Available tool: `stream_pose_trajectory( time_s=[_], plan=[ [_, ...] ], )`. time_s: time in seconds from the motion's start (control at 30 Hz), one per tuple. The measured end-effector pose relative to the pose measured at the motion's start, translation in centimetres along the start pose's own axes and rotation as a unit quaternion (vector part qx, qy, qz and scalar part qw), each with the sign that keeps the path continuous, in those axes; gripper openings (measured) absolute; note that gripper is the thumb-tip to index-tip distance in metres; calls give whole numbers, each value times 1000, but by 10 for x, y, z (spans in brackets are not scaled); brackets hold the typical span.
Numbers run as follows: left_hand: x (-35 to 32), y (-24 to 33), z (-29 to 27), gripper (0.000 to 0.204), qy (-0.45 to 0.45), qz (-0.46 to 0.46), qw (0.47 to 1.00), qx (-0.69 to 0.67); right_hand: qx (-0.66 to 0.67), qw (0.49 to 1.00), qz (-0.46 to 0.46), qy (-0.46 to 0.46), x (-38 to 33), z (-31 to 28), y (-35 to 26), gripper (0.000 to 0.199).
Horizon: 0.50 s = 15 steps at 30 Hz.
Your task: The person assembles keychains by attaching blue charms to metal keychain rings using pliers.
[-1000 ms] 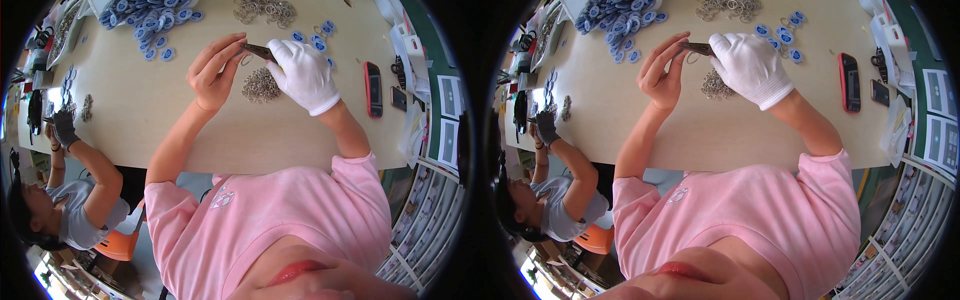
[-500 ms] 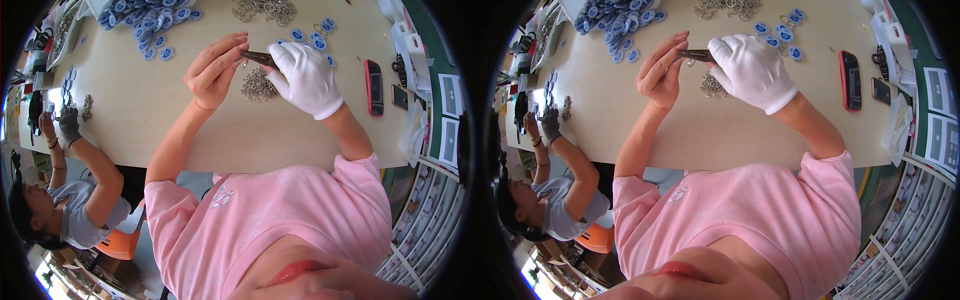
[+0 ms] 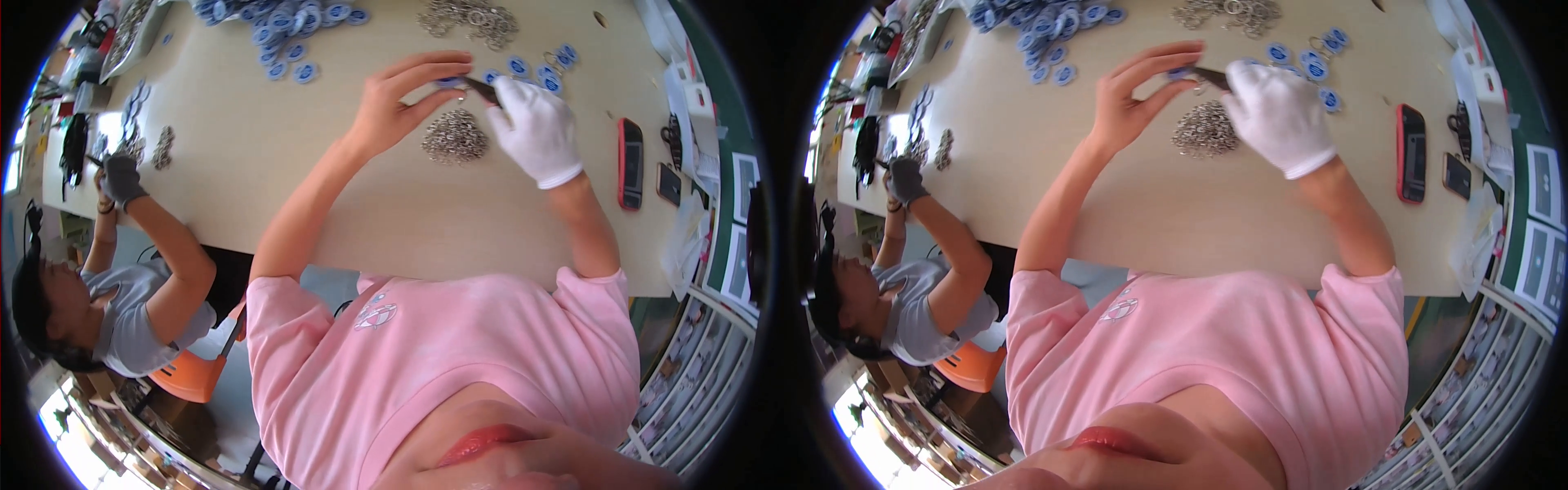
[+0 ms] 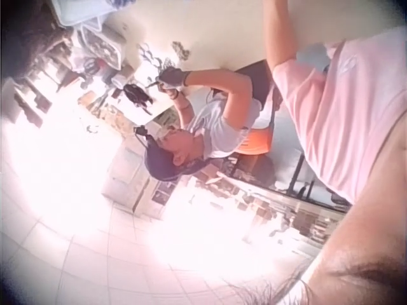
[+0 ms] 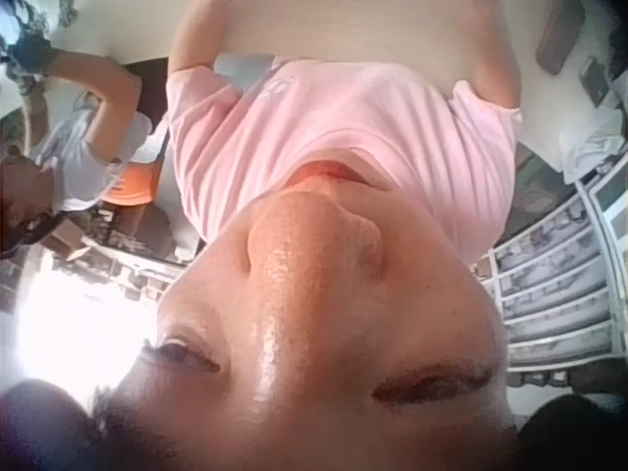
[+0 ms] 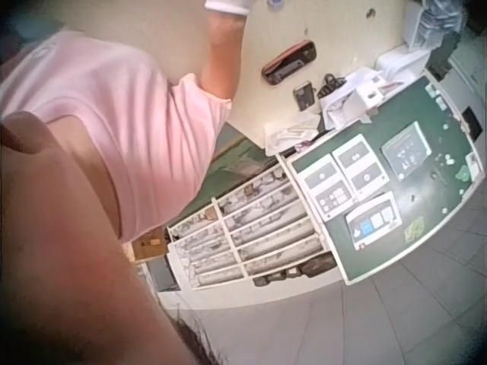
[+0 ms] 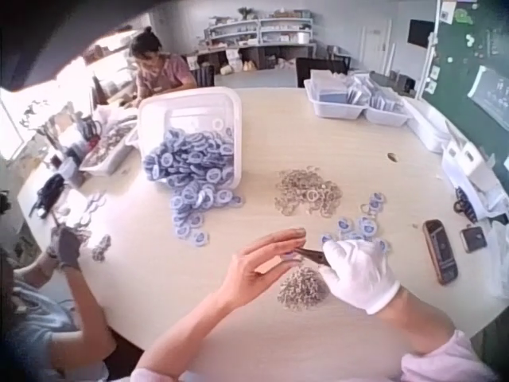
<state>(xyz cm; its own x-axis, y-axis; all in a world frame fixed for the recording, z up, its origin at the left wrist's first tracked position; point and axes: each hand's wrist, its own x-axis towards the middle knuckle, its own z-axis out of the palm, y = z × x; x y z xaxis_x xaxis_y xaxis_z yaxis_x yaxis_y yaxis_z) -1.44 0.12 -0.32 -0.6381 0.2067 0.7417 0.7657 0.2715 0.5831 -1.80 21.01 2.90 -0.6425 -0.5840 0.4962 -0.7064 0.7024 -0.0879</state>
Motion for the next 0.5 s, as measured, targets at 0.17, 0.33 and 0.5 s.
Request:
stream_pose_trajectory(
  time_s=[0.17, 0.33, 0.5],
  plan=[
    [-6, -31, -53, 43, -163, -229, 901, 331, -47, 992, 111, -45, -40, -3, 72, 19],
    [-52, -90, -128, 34, -224, -155, 858, 436, -120, 976, 148, -109, -66, -2, 117, 21],
    [-35, -87, -137, 36, -240, -230, 878, 345, -13, 982, 178, -57, -61, -8, 79, 22]
  ],
)
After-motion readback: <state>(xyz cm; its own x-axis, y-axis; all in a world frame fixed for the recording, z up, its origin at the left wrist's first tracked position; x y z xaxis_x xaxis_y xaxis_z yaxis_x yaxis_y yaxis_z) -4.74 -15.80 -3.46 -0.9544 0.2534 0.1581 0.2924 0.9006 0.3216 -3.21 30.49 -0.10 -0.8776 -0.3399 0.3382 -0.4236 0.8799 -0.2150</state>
